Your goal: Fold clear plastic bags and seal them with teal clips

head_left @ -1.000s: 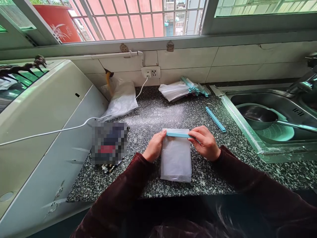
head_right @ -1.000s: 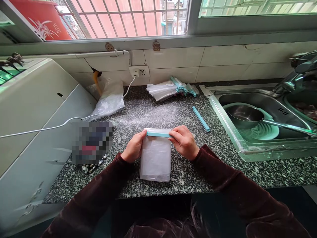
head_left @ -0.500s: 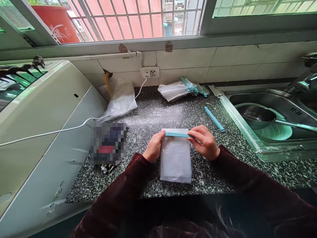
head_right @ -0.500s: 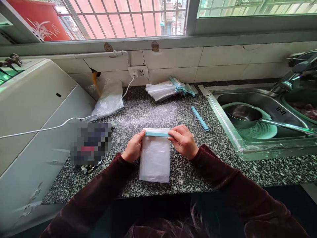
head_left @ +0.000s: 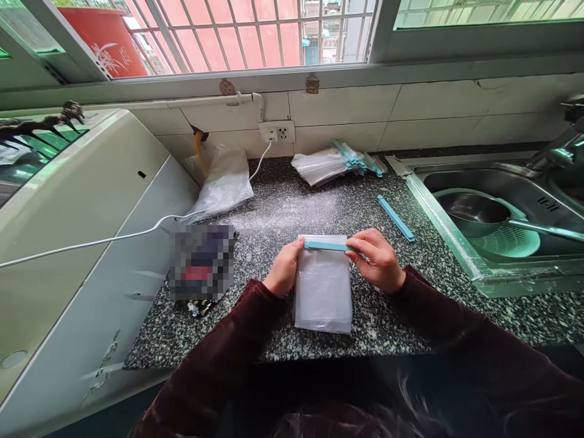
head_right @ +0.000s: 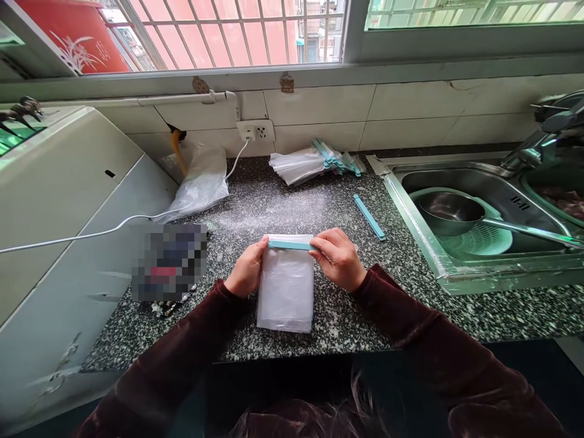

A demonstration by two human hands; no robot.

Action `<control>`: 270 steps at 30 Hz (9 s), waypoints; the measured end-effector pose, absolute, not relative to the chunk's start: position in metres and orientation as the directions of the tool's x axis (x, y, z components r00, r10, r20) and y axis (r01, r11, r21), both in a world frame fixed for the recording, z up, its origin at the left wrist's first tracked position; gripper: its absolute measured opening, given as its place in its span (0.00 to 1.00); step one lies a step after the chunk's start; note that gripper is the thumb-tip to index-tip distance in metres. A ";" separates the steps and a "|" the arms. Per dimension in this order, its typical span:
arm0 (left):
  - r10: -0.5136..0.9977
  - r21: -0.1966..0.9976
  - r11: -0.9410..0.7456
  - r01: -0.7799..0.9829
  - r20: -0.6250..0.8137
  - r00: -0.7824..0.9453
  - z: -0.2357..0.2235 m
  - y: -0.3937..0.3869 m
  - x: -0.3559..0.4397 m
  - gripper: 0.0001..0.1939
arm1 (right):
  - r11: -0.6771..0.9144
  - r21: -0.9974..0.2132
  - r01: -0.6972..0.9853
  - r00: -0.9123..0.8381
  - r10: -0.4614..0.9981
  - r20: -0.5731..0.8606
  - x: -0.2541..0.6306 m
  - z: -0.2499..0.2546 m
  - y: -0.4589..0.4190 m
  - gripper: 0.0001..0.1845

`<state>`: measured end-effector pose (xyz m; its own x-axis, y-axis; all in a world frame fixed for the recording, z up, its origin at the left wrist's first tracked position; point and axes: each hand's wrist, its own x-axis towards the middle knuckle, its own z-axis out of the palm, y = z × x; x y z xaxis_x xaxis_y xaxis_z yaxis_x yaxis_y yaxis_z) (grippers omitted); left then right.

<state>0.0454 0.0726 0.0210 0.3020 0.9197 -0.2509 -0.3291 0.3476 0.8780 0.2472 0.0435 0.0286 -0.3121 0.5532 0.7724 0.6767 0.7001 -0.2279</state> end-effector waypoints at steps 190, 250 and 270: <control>0.950 1.000 0.026 0.002 -0.025 0.311 0.037 0.065 0.044 0.19 | 0.249 -0.939 0.237 -0.106 0.967 0.230 0.249 0.026 0.046 0.24; 0.925 0.998 -0.024 -0.066 0.047 0.376 0.025 0.081 0.033 0.20 | 0.229 -0.899 0.374 -0.094 0.973 0.210 0.240 0.047 0.048 0.14; 0.852 0.991 0.000 0.131 -0.068 0.519 0.034 0.074 0.036 0.19 | 0.229 -0.892 0.388 -0.018 0.970 0.241 0.246 0.049 0.050 0.21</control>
